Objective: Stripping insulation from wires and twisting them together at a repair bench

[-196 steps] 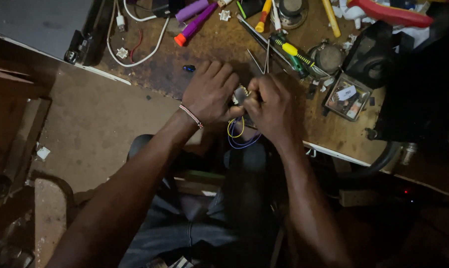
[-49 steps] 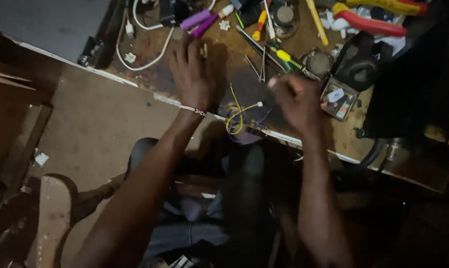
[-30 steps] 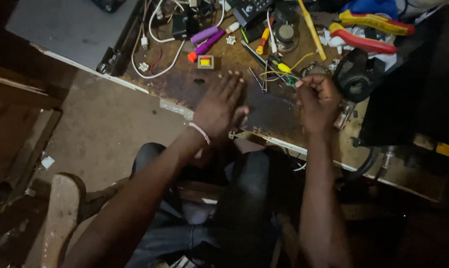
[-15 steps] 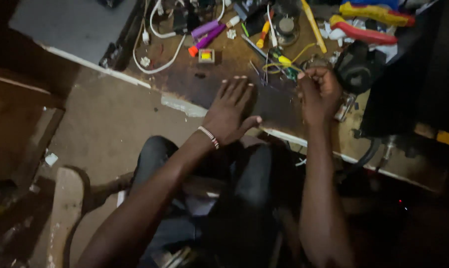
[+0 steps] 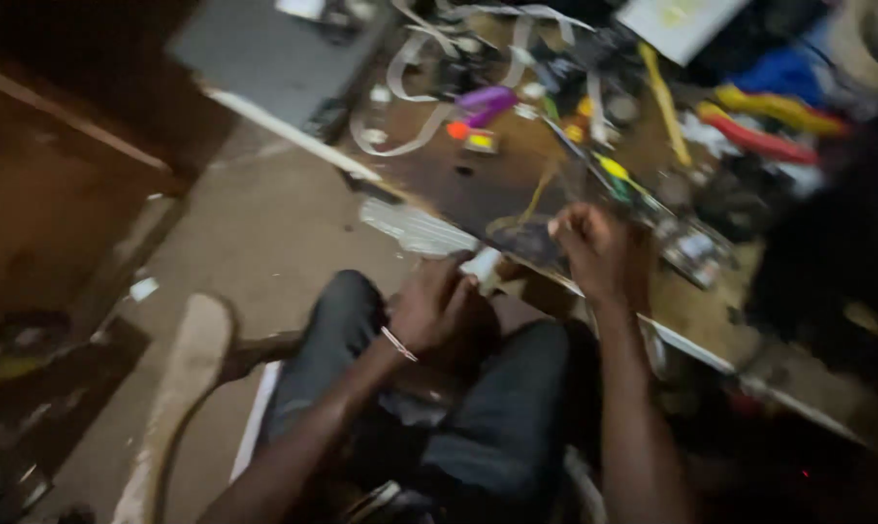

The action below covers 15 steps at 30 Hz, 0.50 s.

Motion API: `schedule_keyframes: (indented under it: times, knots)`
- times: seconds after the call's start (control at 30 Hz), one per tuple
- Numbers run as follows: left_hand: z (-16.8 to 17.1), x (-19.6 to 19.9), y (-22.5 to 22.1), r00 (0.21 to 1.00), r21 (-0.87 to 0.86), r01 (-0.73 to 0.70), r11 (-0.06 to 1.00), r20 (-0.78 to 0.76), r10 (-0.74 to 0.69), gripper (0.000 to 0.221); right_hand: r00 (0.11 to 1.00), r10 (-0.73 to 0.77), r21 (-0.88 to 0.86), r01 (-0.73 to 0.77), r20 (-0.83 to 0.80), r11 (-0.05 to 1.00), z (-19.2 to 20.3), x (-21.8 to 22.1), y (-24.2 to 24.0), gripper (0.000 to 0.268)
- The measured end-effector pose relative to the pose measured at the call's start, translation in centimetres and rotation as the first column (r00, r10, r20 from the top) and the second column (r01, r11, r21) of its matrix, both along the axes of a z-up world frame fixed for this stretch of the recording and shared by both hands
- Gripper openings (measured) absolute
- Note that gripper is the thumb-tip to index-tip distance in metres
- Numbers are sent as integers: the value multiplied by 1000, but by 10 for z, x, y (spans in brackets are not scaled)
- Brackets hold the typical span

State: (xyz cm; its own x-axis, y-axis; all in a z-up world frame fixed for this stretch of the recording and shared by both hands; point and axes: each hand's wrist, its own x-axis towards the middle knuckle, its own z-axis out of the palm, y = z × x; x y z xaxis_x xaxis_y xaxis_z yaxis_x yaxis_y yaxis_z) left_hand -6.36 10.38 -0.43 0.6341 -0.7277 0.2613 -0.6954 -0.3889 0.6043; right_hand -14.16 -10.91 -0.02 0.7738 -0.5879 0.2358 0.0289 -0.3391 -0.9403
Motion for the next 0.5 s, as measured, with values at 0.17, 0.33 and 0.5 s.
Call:
schedule_keyframes:
  times: [0.17, 0.33, 0.5]
  knots:
    - [24, -9, 40, 981, -363, -185, 913, -13, 193, 47, 963, 254, -100, -263, -88, 960, -24, 16, 55, 13]
    - [34, -28, 75, 996, -173, -54, 983, -73, 42, 20, 924, 357, -458, -379, -139, 804, -62, 23, 84, 18]
    - [51, -39, 115, 941, -302, -107, 947, -337, -1, 17, 863, 494, 121, -481, -110, 868, -225, 53, 69, 26]
